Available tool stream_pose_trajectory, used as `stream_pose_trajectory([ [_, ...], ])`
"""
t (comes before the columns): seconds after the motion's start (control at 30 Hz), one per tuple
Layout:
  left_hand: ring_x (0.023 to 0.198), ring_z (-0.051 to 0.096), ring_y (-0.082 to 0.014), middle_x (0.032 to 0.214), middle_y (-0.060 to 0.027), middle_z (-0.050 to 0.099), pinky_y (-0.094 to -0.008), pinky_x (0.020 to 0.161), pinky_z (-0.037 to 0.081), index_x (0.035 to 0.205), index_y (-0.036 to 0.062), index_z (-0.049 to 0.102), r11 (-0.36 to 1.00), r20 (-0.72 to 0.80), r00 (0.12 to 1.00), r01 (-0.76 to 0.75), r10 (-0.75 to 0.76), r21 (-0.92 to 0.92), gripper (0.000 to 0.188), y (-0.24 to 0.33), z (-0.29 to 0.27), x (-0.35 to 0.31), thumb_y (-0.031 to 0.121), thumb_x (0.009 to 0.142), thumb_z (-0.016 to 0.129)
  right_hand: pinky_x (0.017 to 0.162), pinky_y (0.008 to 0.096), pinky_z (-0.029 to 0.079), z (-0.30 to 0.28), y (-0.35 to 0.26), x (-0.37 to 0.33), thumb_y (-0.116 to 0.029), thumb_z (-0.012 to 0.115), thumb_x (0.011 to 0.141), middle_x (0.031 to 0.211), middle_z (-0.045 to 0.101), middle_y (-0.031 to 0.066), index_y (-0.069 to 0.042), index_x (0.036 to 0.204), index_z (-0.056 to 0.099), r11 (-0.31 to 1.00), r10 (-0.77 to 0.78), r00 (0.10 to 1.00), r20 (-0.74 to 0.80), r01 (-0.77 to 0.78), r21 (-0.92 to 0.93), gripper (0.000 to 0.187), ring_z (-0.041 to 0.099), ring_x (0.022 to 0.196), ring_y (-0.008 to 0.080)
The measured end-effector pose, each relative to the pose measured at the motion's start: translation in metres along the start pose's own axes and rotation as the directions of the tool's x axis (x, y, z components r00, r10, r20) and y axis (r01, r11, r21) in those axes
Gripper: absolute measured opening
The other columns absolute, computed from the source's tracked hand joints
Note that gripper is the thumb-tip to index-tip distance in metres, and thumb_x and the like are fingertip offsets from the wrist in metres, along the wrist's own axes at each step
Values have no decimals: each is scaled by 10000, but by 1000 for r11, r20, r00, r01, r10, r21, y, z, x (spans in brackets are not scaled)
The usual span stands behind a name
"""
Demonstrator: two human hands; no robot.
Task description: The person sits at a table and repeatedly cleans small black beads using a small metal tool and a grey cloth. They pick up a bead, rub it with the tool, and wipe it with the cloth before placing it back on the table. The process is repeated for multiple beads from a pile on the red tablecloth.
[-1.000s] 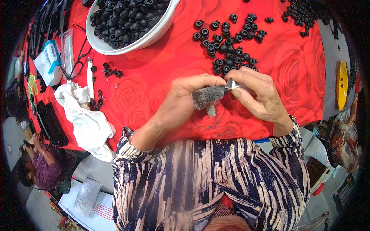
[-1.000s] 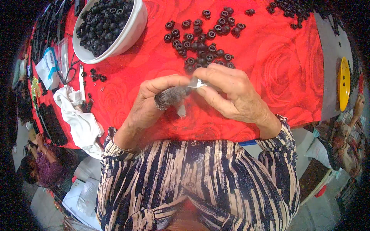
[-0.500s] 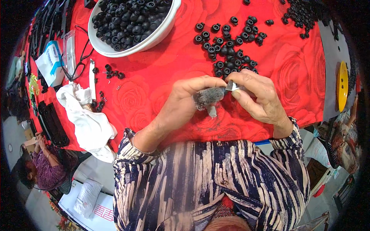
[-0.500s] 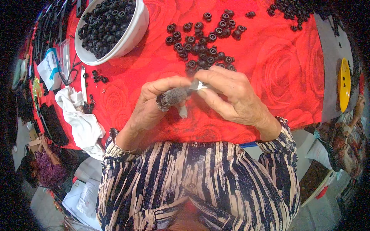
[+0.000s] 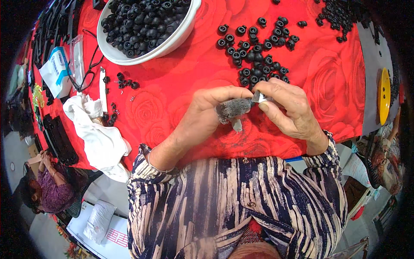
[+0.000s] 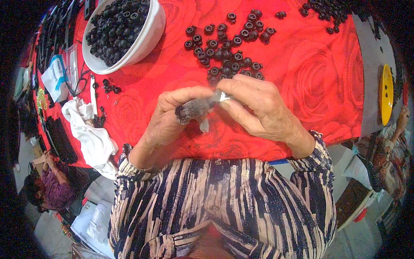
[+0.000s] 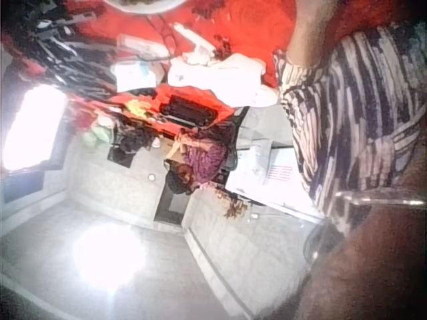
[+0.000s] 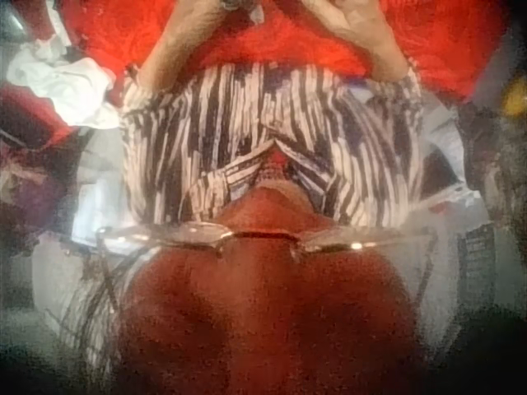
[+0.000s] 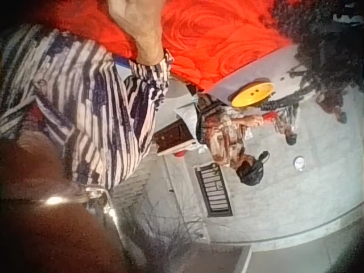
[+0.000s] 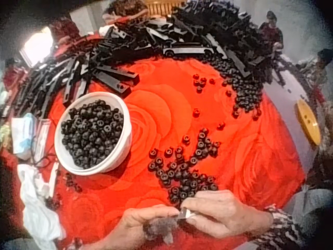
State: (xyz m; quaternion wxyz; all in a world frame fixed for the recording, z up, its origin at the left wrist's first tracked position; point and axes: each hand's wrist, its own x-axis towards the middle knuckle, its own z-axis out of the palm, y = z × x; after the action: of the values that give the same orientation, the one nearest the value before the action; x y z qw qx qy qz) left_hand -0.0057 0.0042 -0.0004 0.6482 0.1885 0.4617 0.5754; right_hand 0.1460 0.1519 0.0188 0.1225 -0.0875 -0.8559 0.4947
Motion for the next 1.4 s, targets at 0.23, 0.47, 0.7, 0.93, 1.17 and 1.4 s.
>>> stream_pose_trajectory([
  [0.23, 680, 587, -92, 861, -34, 624, -229, 616, 481, 1052, -5, 631, 1000, 5, 1000, -18, 18, -12, 205, -4, 0, 0, 71, 878, 555, 584, 358, 452, 0, 7, 0, -10, 608, 775, 784, 563, 146, 33, 976, 567, 998, -55, 998, 11, 55, -4, 210, 570, 675, 294],
  [0.47, 675, 595, -108, 862, -49, 626, -243, 598, 501, 1050, 4, 636, 999, -11, 1000, -18, 18, -30, 201, -4, -1, 0, 46, 882, 533, 581, 352, 452, -1, 8, 0, -28, 620, 771, 771, 566, 139, 28, 964, 573, 997, -77, 997, 20, 78, -16, 207, 574, 673, 279],
  [0.7, 694, 583, -89, 843, -48, 635, -240, 615, 509, 1058, 14, 637, 991, -135, 983, -130, 124, -34, 215, -1, -9, 6, 23, 882, 515, 554, 322, 442, -6, 1, 0, 0, 625, 735, 756, 567, 113, 28, 977, 583, 989, -94, 995, -24, 96, 117, 247, 565, 639, 228],
  [0.93, 692, 575, -82, 855, -50, 627, -227, 601, 497, 1071, -4, 612, 989, 7, 1000, 13, -12, -145, 208, -8, 5, 1, 44, 895, 513, 502, 326, 424, 4, 3, -2, 2, 676, 630, 716, 547, 98, 16, 1005, 601, 956, -278, 948, -152, 257, -144, 382, 540, 578, 233],
  [1.17, 695, 595, -101, 840, -54, 644, -242, 594, 480, 962, 1, 620, 892, 92, 992, 122, -91, -435, 180, -25, 8, 2, 137, 846, 601, 455, 319, 402, 18, 8, -9, -72, 724, 559, 650, 494, 68, 38, 969, 609, 858, -469, 863, -189, 394, -329, 440, 511, 525, 211],
  [1.4, 779, 604, -105, 910, -79, 661, -227, 658, 469, 992, -11, 623, 876, 162, 986, 115, -43, -469, 199, -27, 5, 4, 102, 830, 598, 424, 308, 378, 22, 7, -11, -41, 718, 552, 630, 475, 47, 47, 906, 625, 812, -541, 805, -243, 425, -401, 376, 485, 502, 181],
])
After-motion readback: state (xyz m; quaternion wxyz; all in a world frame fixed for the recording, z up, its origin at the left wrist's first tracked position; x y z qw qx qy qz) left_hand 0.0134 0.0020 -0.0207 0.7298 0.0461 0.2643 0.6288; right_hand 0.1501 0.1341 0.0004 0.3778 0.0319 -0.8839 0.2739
